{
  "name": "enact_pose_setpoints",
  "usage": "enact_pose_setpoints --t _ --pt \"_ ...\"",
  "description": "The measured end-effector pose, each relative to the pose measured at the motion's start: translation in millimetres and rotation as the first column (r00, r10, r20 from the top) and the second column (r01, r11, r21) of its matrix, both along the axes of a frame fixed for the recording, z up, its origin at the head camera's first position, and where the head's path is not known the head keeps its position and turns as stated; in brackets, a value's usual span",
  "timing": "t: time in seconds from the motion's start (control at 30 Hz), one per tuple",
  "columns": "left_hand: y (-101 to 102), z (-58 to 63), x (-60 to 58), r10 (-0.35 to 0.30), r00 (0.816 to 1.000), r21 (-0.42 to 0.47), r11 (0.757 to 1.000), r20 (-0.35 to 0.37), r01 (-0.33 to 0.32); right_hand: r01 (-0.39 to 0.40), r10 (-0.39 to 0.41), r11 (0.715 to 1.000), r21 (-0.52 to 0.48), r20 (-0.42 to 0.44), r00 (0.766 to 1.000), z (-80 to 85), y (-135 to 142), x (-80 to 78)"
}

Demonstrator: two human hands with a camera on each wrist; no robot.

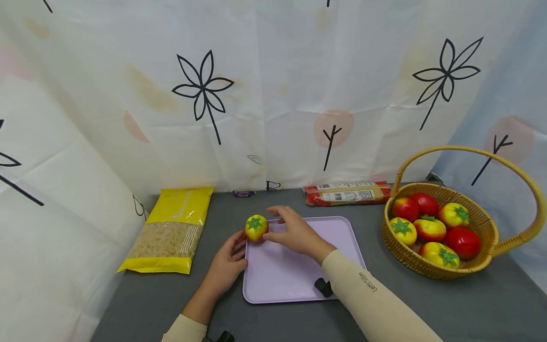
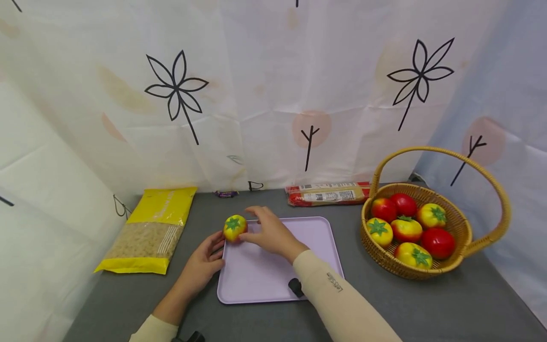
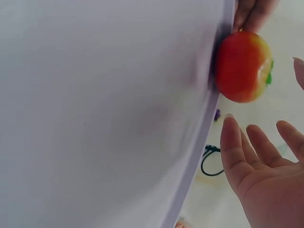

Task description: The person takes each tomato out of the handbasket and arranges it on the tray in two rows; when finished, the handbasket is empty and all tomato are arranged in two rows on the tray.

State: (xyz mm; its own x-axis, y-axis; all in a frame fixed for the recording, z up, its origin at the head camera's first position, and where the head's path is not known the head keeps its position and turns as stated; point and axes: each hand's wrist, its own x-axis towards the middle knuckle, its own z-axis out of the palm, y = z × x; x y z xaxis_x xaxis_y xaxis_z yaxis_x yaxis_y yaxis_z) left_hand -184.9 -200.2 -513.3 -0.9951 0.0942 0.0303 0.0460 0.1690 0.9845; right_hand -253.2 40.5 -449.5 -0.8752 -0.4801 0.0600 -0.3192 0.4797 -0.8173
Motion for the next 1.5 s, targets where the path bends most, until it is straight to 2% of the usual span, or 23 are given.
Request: enact_pose_setpoints --t 0.17,0.4,0.9,1.17,1.5 --pt "1 -0.9 -0.1 0.003 1.0 -0.007 1.0 0.002 -0.003 0.008 -0.007 0.999 -0.031 0.032 0.999 0.7 17 8.3" --pt "0 -1.6 -0.6 -0.01 0.999 -0.016 1.0 -0.043 0.01 0.025 -0.023 0.997 -0.067 0.037 0.999 1.9 42 19.3" --pt "-1 -0.6 0.3 -0.002 1.0 -0.008 1.0 -0.01 0.002 0.031 -0.045 0.985 -0.172 -0.077 0.996 7.6 89 40.1" --pt "-1 -1.7 0.0 -0.009 1.0 0.001 1.0 -0.02 0.009 0.069 -0.093 0.98 -0.189 -0.121 0.988 9.4 118 49.7" --pt "-1 -1.8 0.8 -0.02 0.997 -0.006 1.0 -0.076 0.02 0.029 -0.059 0.968 -0.247 -0.116 0.992 23.8 163 56.6"
